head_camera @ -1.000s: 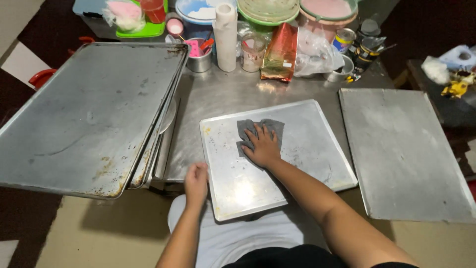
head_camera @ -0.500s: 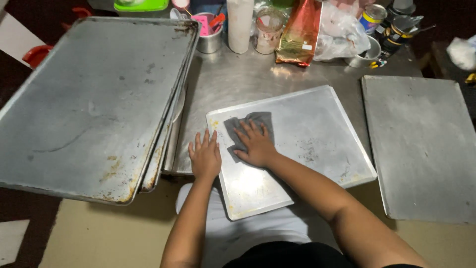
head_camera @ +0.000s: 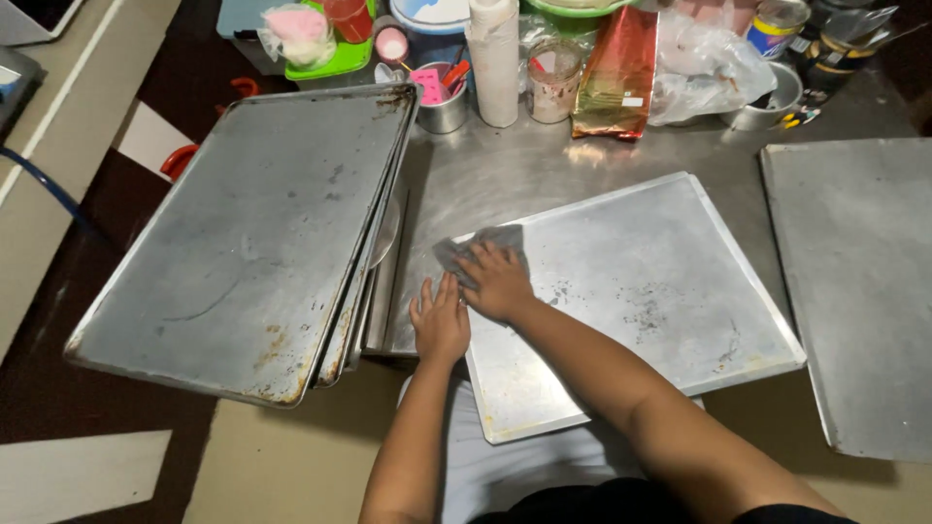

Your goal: Wiping down metal baking trays with a cleaning cloth in a bakery kitchen.

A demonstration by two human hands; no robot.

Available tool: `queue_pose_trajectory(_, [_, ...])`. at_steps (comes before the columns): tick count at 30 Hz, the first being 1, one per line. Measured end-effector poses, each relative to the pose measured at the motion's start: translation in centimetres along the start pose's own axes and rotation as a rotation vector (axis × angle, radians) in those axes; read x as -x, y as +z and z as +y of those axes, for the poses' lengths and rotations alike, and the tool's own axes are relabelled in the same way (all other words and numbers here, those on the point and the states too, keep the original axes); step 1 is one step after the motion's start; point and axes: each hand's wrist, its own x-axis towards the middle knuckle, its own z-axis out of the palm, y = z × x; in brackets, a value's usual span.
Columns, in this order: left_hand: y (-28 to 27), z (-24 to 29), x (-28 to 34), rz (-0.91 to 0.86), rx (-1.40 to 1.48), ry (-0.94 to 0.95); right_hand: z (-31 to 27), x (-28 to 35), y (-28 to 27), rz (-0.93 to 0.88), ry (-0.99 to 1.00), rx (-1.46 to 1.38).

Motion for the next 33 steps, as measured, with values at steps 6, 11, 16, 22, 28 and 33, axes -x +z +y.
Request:
queue_pose_trajectory(6, [-0.4, 0.2, 0.0, -0.040, -0.008, -0.027, 5.1, -0.6, -2.7, -0.145, 0.248, 0.101])
queue_pose_trajectory(11, [-0.8, 0.7, 0.0, -0.071, -0.004, -0.047, 13.5, 1.0, -6.6, -0.127, 0.479, 0.182])
queue_pose_trajectory(16, [-1.0, 1.1, 0.1, -0.068, 0.016, -0.084, 23.5, 4.5, -8.4, -0.002, 0.681, 0.198])
queue_pose_trajectory(22, [-0.7, 1.1, 0.2, -0.013, 0.051, -0.084, 26.5, 5.9, -7.9, 0.067, 0.739, 0.209])
queue_pose_trajectory(28, [-1.0, 1.4, 0.3, 0.050, 0.050, -0.047, 18.2, 5.2, -6.2, -0.013, 0.544, 0.229])
queue_pose_trajectory(33, [-1.5, 1.7, 0.3, 0.049, 0.064, -0.054, 8.5, 3.3, -4.1, -0.078, 0.352, 0.211])
